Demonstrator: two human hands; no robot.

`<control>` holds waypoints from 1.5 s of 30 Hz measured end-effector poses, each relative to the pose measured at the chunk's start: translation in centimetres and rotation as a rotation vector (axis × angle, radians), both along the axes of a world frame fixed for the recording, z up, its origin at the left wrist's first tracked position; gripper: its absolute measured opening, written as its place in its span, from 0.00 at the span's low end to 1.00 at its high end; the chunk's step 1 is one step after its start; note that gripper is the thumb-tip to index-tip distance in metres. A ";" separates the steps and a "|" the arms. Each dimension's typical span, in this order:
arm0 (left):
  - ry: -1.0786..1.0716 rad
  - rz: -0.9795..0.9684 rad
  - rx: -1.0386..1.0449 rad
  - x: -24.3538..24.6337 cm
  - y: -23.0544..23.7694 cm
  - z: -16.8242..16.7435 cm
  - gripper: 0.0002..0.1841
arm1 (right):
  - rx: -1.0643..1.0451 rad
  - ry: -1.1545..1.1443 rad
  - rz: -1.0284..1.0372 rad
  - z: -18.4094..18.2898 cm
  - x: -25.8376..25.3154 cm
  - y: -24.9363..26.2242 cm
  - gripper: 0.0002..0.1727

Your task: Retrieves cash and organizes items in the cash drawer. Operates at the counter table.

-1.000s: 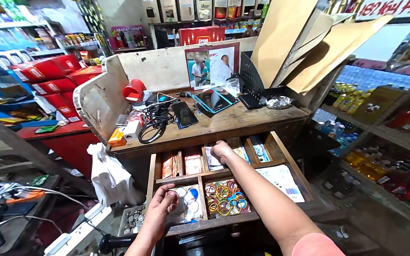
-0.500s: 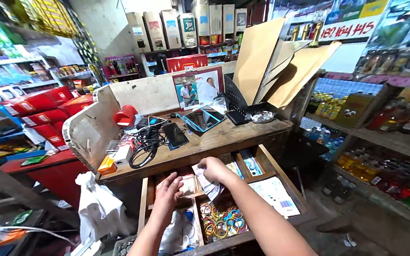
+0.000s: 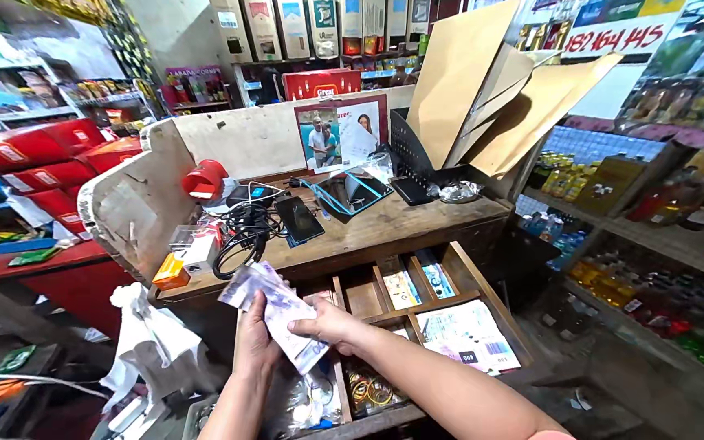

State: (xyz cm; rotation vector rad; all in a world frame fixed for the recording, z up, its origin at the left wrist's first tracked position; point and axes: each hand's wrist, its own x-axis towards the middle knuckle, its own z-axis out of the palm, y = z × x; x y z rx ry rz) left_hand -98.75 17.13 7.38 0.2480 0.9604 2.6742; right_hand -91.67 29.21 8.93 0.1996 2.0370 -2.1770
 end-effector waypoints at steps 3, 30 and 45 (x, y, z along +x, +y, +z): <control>0.049 -0.205 0.123 -0.5 -1.4 -0.6 0.20 | -0.099 -0.164 0.183 -0.3 -0.5 0.8 0.20; -0.081 0.080 -0.068 0.8 0.9 -0.5 0.18 | 0.734 0.511 0.167 3.2 3.0 2.2 0.25; 0.168 0.179 -0.627 0.2 0.8 -2.2 0.23 | 1.178 -0.274 -0.099 3.1 -0.6 8.5 0.14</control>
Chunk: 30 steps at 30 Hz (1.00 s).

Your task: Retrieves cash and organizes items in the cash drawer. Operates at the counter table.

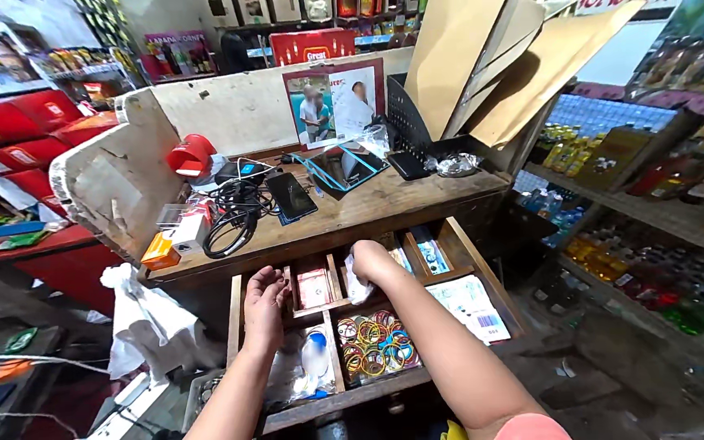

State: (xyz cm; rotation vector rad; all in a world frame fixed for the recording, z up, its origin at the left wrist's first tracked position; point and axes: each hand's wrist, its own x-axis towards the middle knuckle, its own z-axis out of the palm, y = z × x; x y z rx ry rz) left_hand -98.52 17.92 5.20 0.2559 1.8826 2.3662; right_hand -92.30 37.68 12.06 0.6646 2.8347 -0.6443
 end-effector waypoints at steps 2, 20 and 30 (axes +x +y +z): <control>-0.010 0.011 -0.011 0.2 0.1 0.2 0.22 | -0.015 0.063 -0.077 -1.3 -1.1 -0.9 0.14; 0.238 0.104 -0.066 0.1 -0.7 0.1 0.19 | -0.093 -0.118 -0.227 -0.7 -0.1 5.3 0.22; 0.214 0.107 -0.078 0.1 -0.7 0.1 0.18 | -0.131 -0.126 -0.222 -0.7 -0.4 5.6 0.20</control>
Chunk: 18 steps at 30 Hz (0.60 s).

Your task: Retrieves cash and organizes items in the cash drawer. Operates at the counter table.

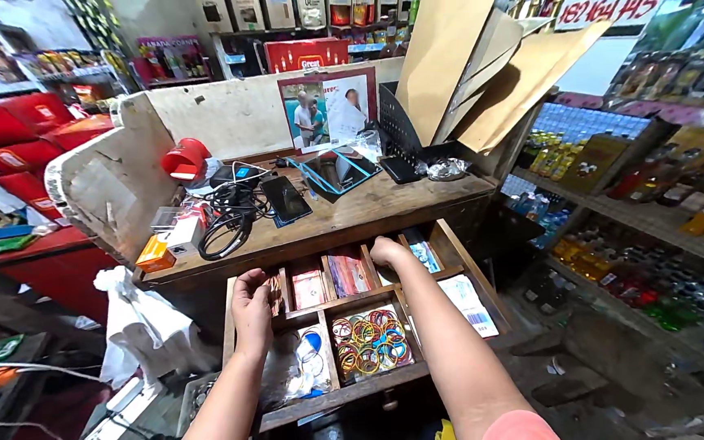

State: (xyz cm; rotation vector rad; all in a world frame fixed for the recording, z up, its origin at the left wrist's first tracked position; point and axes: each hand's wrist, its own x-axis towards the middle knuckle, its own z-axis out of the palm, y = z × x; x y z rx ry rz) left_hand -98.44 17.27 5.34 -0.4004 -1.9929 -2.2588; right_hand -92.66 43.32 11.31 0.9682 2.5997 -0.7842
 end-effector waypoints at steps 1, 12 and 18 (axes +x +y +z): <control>-0.002 -0.002 0.002 0.0 0.0 0.0 0.18 | 0.043 0.005 -0.002 0.4 0.4 -0.5 0.20; 0.050 -0.051 -0.055 0.0 0.3 -0.4 0.17 | 0.114 0.227 0.137 0.7 1.0 -5.9 0.24; 0.049 -0.058 -0.048 0.2 0.4 -0.3 0.16 | 0.136 0.196 0.160 -0.6 0.0 -6.4 0.24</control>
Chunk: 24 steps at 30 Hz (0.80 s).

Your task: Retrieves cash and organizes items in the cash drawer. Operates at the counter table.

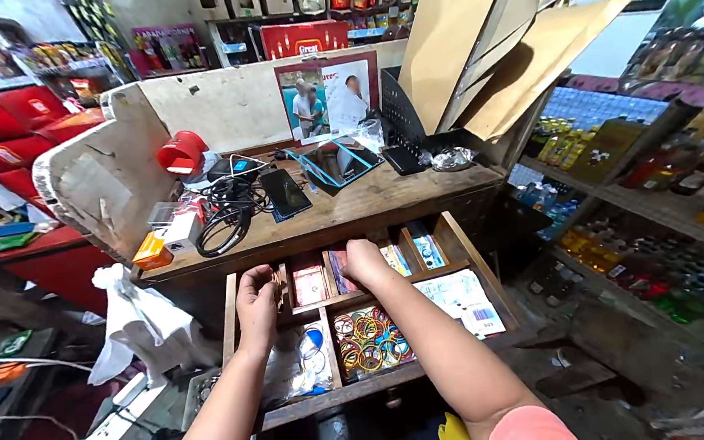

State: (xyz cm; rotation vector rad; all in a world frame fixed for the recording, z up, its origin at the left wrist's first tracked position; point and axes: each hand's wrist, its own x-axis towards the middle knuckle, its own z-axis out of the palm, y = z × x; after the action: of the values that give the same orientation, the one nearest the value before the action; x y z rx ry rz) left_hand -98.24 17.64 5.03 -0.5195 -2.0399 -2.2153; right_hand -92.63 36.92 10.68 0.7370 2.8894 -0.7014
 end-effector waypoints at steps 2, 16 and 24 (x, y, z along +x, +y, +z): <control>0.000 -0.007 0.004 0.1 0.0 0.1 0.15 | -0.013 0.002 -0.014 -0.1 -0.2 -0.1 0.24; -0.011 -0.021 0.026 -0.1 -0.1 0.0 0.15 | -0.032 0.037 -0.043 0.2 0.1 0.5 0.18; -0.010 -0.036 0.017 -0.3 -0.3 0.0 0.15 | -0.025 -0.019 0.012 0.0 0.1 0.5 0.12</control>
State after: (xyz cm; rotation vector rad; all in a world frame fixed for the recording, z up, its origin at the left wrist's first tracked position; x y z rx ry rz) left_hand -98.51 17.37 5.00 -0.5492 -2.0306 -2.2583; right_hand -92.58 37.37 10.71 0.7196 2.8603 -0.7233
